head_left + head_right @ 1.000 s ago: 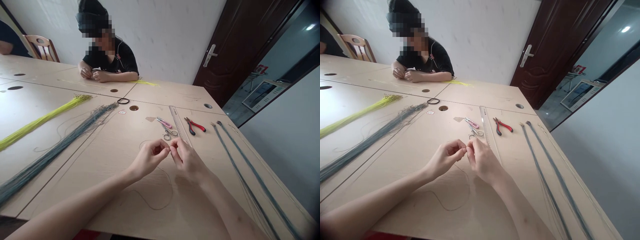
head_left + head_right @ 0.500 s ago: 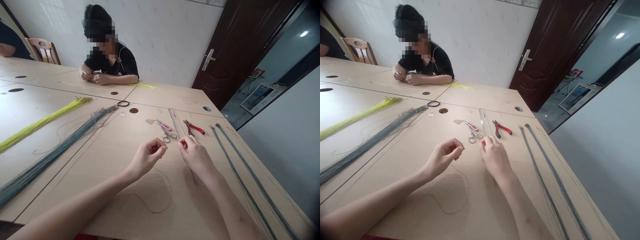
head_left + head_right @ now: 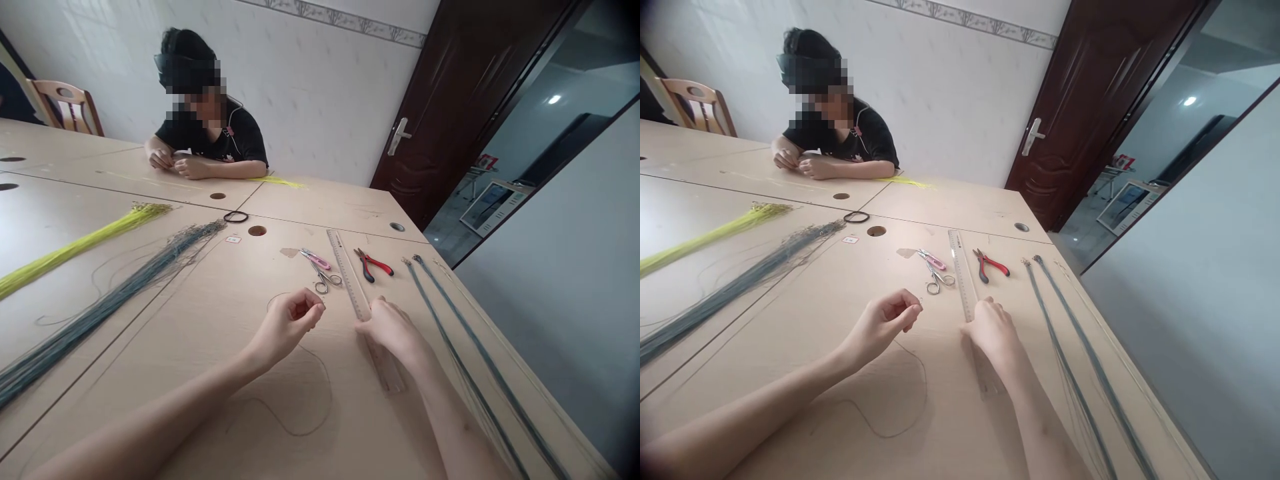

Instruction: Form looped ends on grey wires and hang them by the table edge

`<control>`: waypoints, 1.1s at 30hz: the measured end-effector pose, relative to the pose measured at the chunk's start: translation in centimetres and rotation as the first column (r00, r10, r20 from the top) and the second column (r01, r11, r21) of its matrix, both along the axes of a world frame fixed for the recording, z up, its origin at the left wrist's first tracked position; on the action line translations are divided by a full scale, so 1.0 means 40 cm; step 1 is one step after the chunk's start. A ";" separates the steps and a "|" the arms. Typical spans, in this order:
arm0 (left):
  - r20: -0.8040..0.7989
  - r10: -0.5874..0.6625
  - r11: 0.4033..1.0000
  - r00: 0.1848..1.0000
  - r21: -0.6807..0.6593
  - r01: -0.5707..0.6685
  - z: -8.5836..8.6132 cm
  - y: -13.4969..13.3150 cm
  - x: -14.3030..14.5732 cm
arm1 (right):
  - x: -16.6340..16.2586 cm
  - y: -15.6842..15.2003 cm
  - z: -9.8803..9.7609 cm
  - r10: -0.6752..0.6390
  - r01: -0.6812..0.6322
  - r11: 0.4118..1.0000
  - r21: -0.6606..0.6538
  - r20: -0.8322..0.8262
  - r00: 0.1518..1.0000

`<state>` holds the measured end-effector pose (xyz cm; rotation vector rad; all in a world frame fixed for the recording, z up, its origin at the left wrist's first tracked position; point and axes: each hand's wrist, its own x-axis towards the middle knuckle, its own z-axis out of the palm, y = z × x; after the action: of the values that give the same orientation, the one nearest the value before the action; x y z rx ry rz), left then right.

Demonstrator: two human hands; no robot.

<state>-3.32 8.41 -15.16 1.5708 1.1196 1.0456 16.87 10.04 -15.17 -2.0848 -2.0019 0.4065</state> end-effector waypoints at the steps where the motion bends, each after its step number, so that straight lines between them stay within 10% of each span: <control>1: -0.002 0.001 1.000 1.000 0.002 -0.001 0.000 0.000 0.000 | -0.001 0.000 0.004 -0.034 0.035 0.999 -0.036 0.022 0.999; 12: 0.041 -0.051 0.999 0.998 -0.012 0.051 -0.001 -0.007 0.001 | 0.020 0.017 0.005 0.016 -0.058 0.992 -0.113 -0.339 0.941; 23: 0.242 -0.047 0.996 0.969 0.084 0.028 0.043 -0.028 -0.020 | -0.088 -0.082 0.103 0.376 0.006 0.915 0.403 -0.859 0.348; 33: 0.511 -0.008 0.999 0.860 -0.025 0.024 0.012 -0.062 0.016 | -0.124 -0.108 0.098 0.510 0.243 0.736 0.632 -0.754 0.414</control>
<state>-2.69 5.94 -14.69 1.1689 0.7465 1.3283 11.92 5.70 -11.26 -0.8267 -1.2799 0.5690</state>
